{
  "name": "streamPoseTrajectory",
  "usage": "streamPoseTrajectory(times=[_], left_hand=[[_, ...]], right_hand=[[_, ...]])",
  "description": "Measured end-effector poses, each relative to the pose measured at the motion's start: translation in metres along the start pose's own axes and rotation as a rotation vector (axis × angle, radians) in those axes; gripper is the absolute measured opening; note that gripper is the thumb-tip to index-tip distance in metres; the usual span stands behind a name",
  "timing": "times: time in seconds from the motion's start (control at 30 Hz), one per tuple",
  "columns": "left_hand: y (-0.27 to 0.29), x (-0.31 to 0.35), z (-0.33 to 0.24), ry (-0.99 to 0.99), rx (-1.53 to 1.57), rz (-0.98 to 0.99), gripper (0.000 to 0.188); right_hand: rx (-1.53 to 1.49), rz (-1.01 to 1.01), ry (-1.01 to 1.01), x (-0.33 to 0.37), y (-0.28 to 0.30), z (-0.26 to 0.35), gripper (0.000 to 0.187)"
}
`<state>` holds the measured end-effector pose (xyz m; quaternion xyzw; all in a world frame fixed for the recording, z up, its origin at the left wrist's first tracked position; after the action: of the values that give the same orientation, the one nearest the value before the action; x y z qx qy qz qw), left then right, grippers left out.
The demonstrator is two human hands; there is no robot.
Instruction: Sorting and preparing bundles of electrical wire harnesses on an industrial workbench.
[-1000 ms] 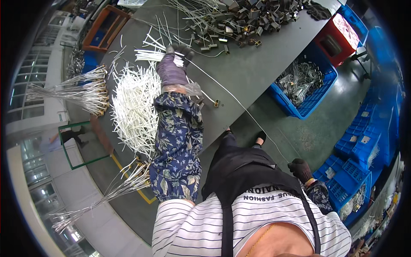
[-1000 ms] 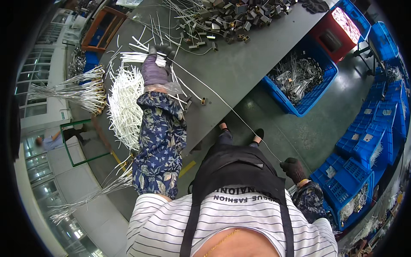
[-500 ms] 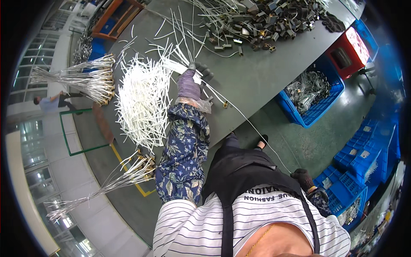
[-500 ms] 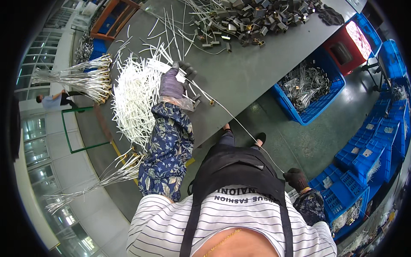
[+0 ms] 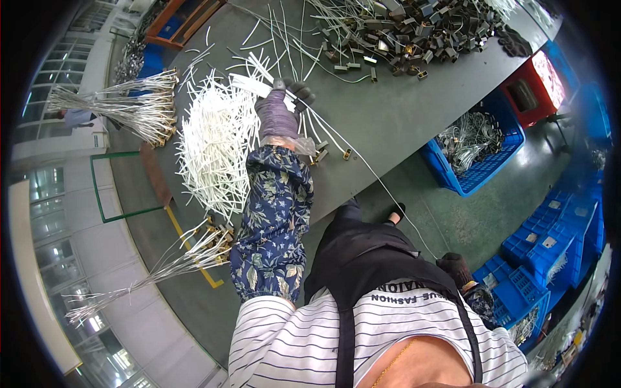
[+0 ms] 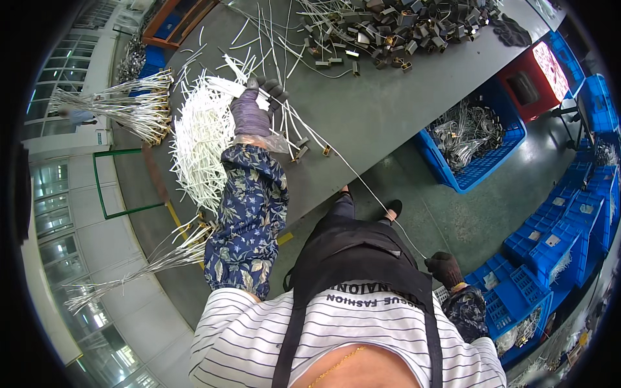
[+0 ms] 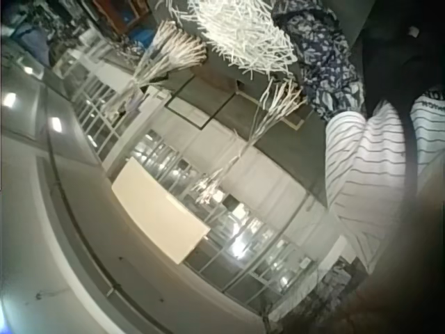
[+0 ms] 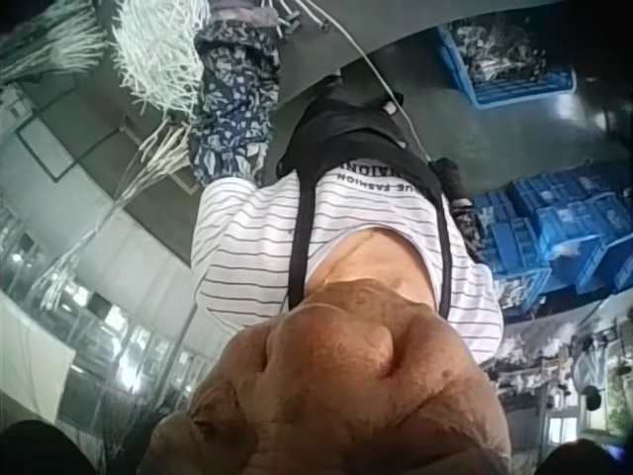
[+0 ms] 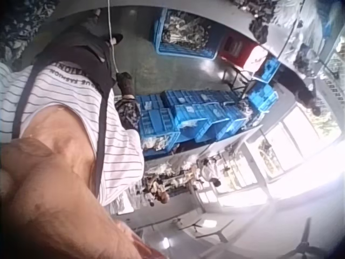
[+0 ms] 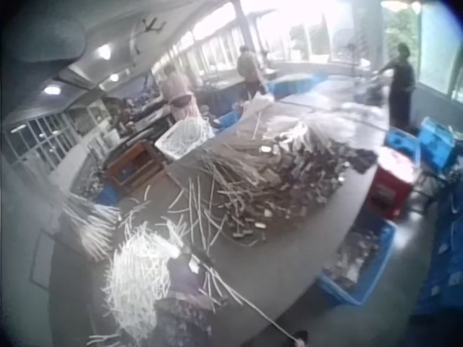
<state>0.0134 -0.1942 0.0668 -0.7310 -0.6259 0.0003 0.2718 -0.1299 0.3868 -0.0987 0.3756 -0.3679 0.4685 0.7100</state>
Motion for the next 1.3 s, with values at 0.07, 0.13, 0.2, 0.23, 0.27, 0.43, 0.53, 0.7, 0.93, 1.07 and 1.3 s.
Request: streamPoseTrajectory(times=[0.07, 0.13, 0.2, 0.23, 0.27, 0.43, 0.53, 0.7, 0.93, 1.07, 1.3], left_hand=[[-0.010, 0.007, 0.004, 0.011, 0.009, 0.016, 0.017], [-0.015, 0.008, 0.006, -0.004, -0.088, 0.075, 0.021], [-0.015, 0.011, 0.009, 0.011, -0.104, 0.057, 0.020], [-0.015, 0.015, 0.010, 0.025, -0.107, 0.059, 0.020], [-0.014, 0.018, 0.009, 0.038, -0.110, 0.059, 0.020], [-0.019, 0.012, 0.046, 0.087, -0.013, 0.120, 0.022], [-0.019, 0.040, 0.039, 0.024, -0.095, 0.144, 0.021], [-0.058, 0.126, 0.095, 0.109, -0.772, 0.532, 0.027], [0.048, 0.017, 0.075, 0.357, -0.466, -0.080, 0.026], [0.010, 0.072, 0.086, 0.087, -0.642, 0.038, 0.028], [0.077, -0.010, 0.041, 0.157, -0.838, 0.036, 0.030]], right_hand=[[-0.049, -0.017, -0.063, 0.000, 0.004, -0.012, 0.023], [0.040, 0.027, 0.097, 0.001, 0.003, -0.002, 0.023], [0.093, 0.034, 0.165, 0.001, 0.004, -0.006, 0.023], [0.145, 0.041, 0.235, 0.002, 0.002, -0.003, 0.022], [0.147, 0.045, 0.238, 0.003, 0.002, -0.006, 0.022], [-0.132, 0.067, 0.009, 0.004, 0.000, -0.035, 0.018], [-0.208, 0.068, 0.156, 0.007, -0.017, 0.011, 0.017], [-0.186, 0.048, 0.060, -0.010, -0.018, 0.061, 0.015], [-0.264, 0.039, 0.349, -0.032, -0.039, 0.196, 0.022], [-0.190, 0.306, 0.670, -0.014, -0.102, 0.357, 0.054], [0.622, -0.583, 1.107, -0.059, -0.068, 0.501, 0.061]])
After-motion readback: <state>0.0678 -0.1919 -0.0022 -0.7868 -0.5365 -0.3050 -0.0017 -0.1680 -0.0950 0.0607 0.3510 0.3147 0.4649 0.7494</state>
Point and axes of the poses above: each hand's wrist, its own x-axis away from the middle knuckle, its own y-axis out of the back of the hand, z = x × y, the point moved 10 cm from there along -x, towards the middle knuckle, and after that the axes turned 1 degree about y, right-handed, at the moved point
